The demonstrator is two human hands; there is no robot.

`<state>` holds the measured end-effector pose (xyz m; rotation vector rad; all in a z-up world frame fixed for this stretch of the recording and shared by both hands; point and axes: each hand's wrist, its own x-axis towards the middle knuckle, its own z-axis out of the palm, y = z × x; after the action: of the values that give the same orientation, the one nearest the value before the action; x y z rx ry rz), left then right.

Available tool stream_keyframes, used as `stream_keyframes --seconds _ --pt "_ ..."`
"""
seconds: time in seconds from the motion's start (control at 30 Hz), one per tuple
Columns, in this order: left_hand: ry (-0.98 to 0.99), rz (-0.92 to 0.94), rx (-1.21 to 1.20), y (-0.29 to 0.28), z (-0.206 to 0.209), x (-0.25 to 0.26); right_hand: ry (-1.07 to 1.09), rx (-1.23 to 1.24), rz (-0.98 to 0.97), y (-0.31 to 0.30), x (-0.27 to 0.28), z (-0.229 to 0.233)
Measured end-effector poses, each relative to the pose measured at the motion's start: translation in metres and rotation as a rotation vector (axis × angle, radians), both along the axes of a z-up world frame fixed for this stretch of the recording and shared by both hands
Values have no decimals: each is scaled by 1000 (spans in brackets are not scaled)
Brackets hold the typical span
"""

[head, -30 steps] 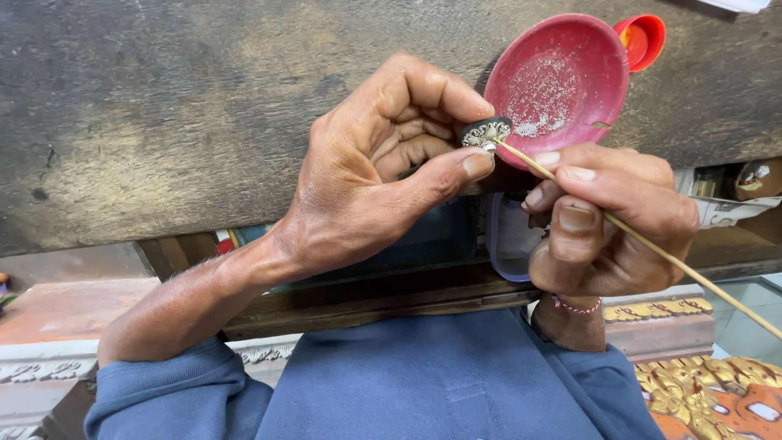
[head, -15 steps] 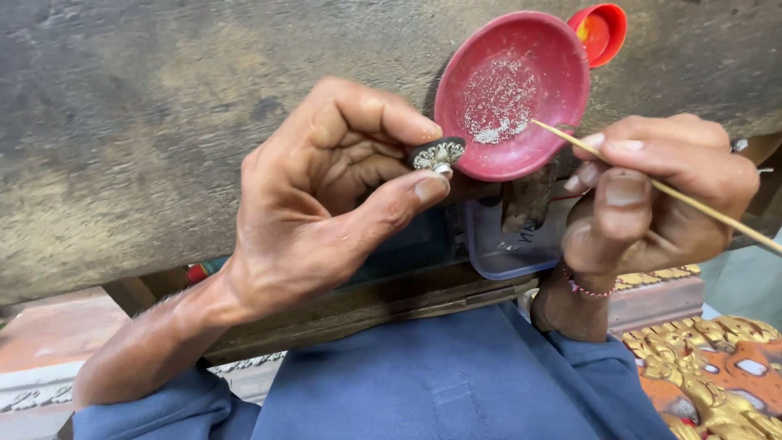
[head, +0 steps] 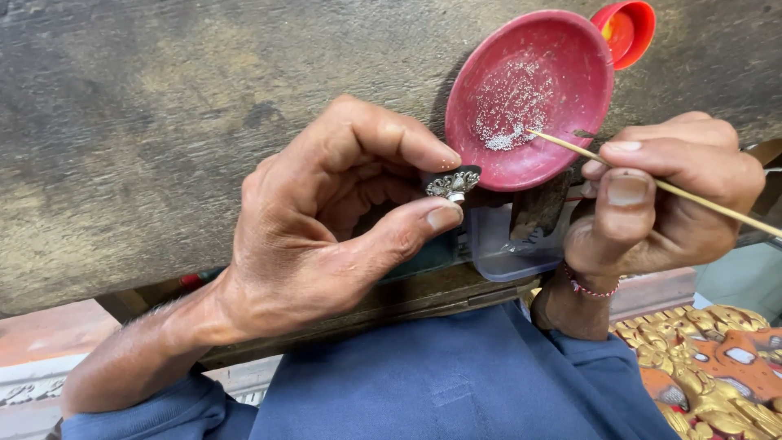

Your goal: A jeweler uses a thin applicator stick to precisely pick up tiny stones from a dish and set them into a small metal jewelry component.

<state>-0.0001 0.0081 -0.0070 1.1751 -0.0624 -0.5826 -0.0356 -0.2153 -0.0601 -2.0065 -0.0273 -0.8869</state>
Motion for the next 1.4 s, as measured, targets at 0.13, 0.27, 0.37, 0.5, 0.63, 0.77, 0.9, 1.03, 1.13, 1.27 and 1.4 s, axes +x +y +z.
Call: stream_keyframes --seconds 0.13,0.27,0.37,0.5,0.63,0.77,0.9,1.03,1.13,1.27,1.4 --pt "-5 -17 -21 2 0 1 35 -39 -12 -1 -5 0" --pt "9 -52 -25 4 1 1 67 -97 4 -4 -8 0" --pt "-3 -59 -12 4 0 1 78 -120 -2 -5 -9 -1" --pt "-36 -71 27 5 -1 2 83 -112 -10 -1 -7 1" --pt "-54 -88 70 6 -1 4 56 -75 -8 -4 -3 -4" --pt "-97 -87 118 5 -1 5 -8 -103 43 -11 0 -8" --pt "-138 -92 180 4 -1 8 -33 -63 -28 -2 7 -6" --pt "-130 -87 178 3 -3 7 -31 -37 -15 -2 7 -5" --pt "-147 -85 192 3 -2 8 -4 -41 -41 0 7 -3" --pt "-160 -98 191 3 -2 8 -36 -42 -112 -1 8 -4" --pt "-174 -104 209 2 -1 8 0 -14 -127 3 8 0"
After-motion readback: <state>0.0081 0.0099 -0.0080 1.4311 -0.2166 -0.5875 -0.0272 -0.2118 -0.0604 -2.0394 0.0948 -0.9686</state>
